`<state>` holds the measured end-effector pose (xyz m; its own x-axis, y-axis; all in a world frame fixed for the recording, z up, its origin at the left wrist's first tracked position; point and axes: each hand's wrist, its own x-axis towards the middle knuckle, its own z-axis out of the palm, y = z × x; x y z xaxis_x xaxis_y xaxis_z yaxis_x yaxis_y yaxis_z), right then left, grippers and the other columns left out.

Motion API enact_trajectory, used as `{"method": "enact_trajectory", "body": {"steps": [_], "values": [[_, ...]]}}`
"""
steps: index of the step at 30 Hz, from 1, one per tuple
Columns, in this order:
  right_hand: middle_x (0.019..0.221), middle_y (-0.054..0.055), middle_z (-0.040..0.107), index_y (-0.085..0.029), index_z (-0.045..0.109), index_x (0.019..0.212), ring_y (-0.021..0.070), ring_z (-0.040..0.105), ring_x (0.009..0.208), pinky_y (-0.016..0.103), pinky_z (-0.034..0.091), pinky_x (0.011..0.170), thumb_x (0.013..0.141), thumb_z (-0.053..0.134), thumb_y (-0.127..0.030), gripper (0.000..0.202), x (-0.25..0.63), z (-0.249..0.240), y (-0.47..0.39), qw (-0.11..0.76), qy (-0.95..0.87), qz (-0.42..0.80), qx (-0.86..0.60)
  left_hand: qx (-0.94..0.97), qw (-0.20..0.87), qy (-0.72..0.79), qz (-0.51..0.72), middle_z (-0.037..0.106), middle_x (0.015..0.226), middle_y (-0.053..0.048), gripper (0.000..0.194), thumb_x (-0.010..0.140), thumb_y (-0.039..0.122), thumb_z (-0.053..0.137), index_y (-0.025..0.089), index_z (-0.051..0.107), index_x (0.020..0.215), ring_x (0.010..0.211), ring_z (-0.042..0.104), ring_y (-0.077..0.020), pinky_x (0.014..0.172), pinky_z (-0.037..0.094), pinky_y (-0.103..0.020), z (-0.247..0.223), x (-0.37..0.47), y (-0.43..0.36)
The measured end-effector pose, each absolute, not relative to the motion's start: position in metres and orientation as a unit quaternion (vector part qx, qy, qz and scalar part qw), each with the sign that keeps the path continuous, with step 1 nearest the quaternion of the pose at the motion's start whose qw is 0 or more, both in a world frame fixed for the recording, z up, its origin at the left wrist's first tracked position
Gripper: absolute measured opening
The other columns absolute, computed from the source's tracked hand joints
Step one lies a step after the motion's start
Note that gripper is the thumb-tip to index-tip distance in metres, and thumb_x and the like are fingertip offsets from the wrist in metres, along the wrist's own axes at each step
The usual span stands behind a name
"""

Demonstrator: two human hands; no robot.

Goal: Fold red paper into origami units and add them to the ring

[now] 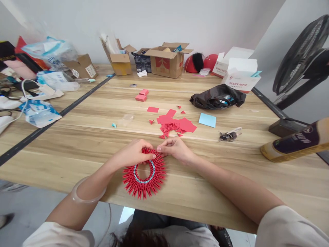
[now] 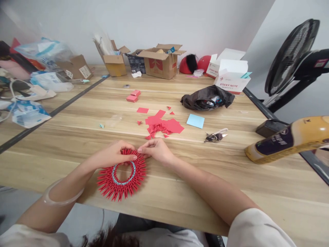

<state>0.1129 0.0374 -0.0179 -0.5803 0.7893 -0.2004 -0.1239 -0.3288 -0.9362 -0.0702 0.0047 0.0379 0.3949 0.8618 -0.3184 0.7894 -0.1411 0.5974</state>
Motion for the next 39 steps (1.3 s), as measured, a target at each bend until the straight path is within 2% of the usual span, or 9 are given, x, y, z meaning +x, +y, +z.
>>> {"method": "enact_trajectory", "body": {"steps": [11,17,24,39], "values": [[0.059,0.001,0.065,-0.015,0.066,0.062,0.0107,0.06,0.056,0.027,0.05,0.06,0.056,0.077,-0.031,0.02,0.1115,-0.0184,0.0373,0.318,-0.486,0.742,-0.336,0.74,0.372,0.559,0.044,0.062,0.055,-0.001,0.027,0.077,0.04,0.05,0.016,0.062,0.073,0.051,0.056,-0.0135,0.049,0.033,-0.023,0.038,-0.0708,0.0053],[0.061,0.001,0.066,-0.015,0.066,0.066,0.0115,0.062,0.058,0.026,0.051,0.059,0.058,0.076,-0.032,0.021,0.1114,-0.0204,0.0372,0.311,-0.506,0.733,-0.332,0.763,0.337,0.549,0.051,0.063,0.058,0.0,0.029,0.077,0.042,0.051,0.016,0.061,0.069,0.053,0.055,-0.0131,0.051,0.034,-0.023,0.0387,-0.0709,0.0047],[0.069,0.003,0.068,-0.015,0.067,0.079,0.0121,0.063,0.062,0.028,0.051,0.064,0.062,0.074,-0.027,0.022,0.1175,-0.0195,0.0412,0.275,-0.522,0.747,-0.306,0.742,0.384,0.546,0.055,0.065,0.061,-0.001,0.028,0.078,0.04,0.049,0.016,0.064,0.081,0.053,0.056,-0.0129,0.05,0.035,-0.023,0.0378,-0.0731,0.0049],[0.057,0.0,0.063,-0.014,0.067,0.067,0.0082,0.055,0.052,0.024,0.046,0.054,0.055,0.077,-0.023,0.018,0.1149,-0.0175,0.0403,0.299,-0.494,0.744,-0.337,0.749,0.357,0.556,0.051,0.063,0.059,-0.001,0.029,0.078,0.041,0.05,0.016,0.065,0.078,0.054,0.055,-0.0134,0.052,0.034,-0.023,0.0425,-0.0704,0.0038]]}}
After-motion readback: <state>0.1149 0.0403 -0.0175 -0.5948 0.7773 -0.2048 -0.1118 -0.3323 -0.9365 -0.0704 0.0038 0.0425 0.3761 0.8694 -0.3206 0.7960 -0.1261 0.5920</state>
